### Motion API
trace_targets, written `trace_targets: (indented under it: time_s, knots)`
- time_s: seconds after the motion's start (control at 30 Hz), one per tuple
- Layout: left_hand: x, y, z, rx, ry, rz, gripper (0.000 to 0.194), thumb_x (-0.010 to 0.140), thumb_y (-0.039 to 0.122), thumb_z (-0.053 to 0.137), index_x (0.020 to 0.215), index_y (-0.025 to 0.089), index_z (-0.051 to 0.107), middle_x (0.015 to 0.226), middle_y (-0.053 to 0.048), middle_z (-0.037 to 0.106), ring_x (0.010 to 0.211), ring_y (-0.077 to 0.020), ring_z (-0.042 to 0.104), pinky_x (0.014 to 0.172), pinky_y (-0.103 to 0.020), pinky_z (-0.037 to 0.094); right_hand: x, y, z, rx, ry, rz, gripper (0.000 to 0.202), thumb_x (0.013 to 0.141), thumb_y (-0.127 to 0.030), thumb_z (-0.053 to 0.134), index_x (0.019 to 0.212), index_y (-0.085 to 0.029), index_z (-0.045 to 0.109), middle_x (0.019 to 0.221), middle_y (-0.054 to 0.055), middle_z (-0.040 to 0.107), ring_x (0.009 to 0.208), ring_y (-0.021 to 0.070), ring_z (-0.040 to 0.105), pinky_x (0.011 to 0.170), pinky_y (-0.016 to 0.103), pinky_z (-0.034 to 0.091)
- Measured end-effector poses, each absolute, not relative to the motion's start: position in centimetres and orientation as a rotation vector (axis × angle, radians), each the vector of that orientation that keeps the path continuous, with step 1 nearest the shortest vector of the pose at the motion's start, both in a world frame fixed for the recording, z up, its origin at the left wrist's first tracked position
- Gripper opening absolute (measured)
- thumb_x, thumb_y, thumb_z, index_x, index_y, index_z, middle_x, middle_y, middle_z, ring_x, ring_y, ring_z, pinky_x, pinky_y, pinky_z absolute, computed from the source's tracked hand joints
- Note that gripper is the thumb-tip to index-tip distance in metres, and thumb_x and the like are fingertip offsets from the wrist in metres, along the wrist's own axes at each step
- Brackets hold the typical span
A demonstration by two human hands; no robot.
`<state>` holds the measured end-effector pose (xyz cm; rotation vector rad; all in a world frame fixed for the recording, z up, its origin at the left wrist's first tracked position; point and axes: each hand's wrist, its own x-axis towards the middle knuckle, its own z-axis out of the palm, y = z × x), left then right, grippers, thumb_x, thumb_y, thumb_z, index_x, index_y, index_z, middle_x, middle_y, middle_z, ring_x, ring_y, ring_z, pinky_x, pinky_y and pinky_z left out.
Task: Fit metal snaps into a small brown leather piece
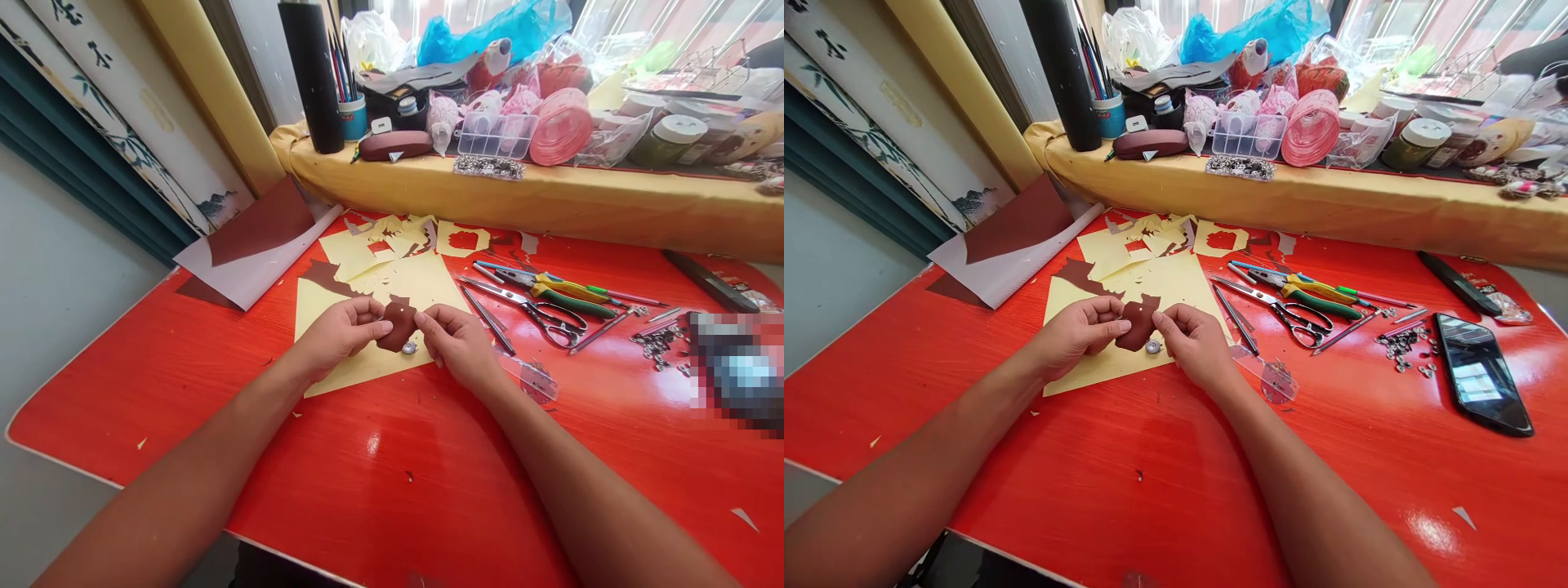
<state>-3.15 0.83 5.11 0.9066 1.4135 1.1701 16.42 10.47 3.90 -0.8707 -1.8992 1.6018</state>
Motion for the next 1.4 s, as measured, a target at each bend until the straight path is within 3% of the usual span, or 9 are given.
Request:
trace_targets:
  time_s: [0.23,0.53,0.83,0.97,1.13,1.23,1.33,1.4]
  knots:
    - [-3.3,0.8,5.3,0.966,1.387,1.056,0.026,0.083,0.035,0.081,0.098,0.018,0.069,0.080,-0.002,0.073,0.070,-0.0148,0.065,0.060,-0.025,0.042,16.5,10.5,4.0,-0.871,-1.941,1.609,0.043,0.094,-0.063,0.065,0.084,-0.021,0.064,0.058,-0.004,0.054,0.051,0.0125,0.044,0.053,0.028,0.036]
    - [-3.6,1.0,3.9,1.140,1.682,0.975,0.026,0.088,0.040,0.075,0.104,0.021,0.072,0.095,-0.004,0.076,0.090,-0.0202,0.070,0.081,-0.032,0.052,16.3,10.2,3.3,-0.959,-2.282,1.222,0.028,0.097,-0.041,0.060,0.079,-0.021,0.066,0.068,-0.001,0.064,0.063,0.0149,0.050,0.059,0.029,0.035]
    - [-2.0,1.2,3.9,1.271,1.871,1.092,0.026,0.092,0.041,0.070,0.113,0.024,0.072,0.117,-0.004,0.074,0.082,-0.0172,0.067,0.074,-0.030,0.051,16.5,10.6,4.4,-1.147,-2.404,1.104,0.027,0.096,-0.037,0.058,0.074,-0.021,0.063,0.073,0.002,0.070,0.065,0.0171,0.054,0.060,0.030,0.034]
    - [-2.1,1.0,4.4,1.277,1.968,1.219,0.024,0.093,0.041,0.071,0.112,0.026,0.072,0.095,0.000,0.068,0.063,-0.0128,0.053,0.062,-0.029,0.042,16.5,10.6,4.8,-1.213,-2.485,1.000,0.026,0.097,-0.035,0.058,0.075,-0.022,0.062,0.075,0.004,0.071,0.067,0.0184,0.055,0.060,0.030,0.032]
    - [-2.0,0.5,4.7,1.431,1.892,1.099,0.020,0.092,0.039,0.073,0.107,0.026,0.072,0.063,0.008,0.037,0.058,-0.0132,0.040,0.059,-0.027,0.034,16.5,10.5,4.7,-1.240,-2.509,0.954,0.021,0.094,-0.029,0.060,0.074,-0.022,0.059,0.075,0.004,0.071,0.066,0.0183,0.055,0.059,0.030,0.030]
    - [-1.6,0.3,4.9,1.546,1.825,0.966,0.015,0.094,0.038,0.069,0.098,0.025,0.075,0.062,0.006,0.050,0.059,-0.0131,0.044,0.059,-0.027,0.035,16.7,10.6,5.0,-1.244,-2.512,0.963,0.020,0.093,-0.028,0.059,0.074,-0.022,0.059,0.075,0.004,0.072,0.066,0.0181,0.055,0.059,0.029,0.031]
    - [-1.4,0.1,5.0,1.645,1.758,0.925,0.015,0.097,0.036,0.066,0.097,0.025,0.076,0.080,0.002,0.073,0.066,-0.0142,0.056,0.065,-0.027,0.041,16.9,10.6,5.4,-1.264,-2.568,0.921,0.021,0.096,-0.030,0.057,0.076,-0.022,0.059,0.074,0.004,0.071,0.064,0.0183,0.053,0.058,0.030,0.030]
    - [-1.2,0.0,4.7,1.711,1.767,0.899,0.015,0.097,0.038,0.066,0.098,0.025,0.076,0.091,0.000,0.079,0.072,-0.0159,0.062,0.069,-0.028,0.045,17.0,10.6,5.6,-1.281,-2.608,0.881,0.022,0.097,-0.030,0.056,0.077,-0.022,0.060,0.075,0.005,0.071,0.063,0.0183,0.052,0.058,0.030,0.028]
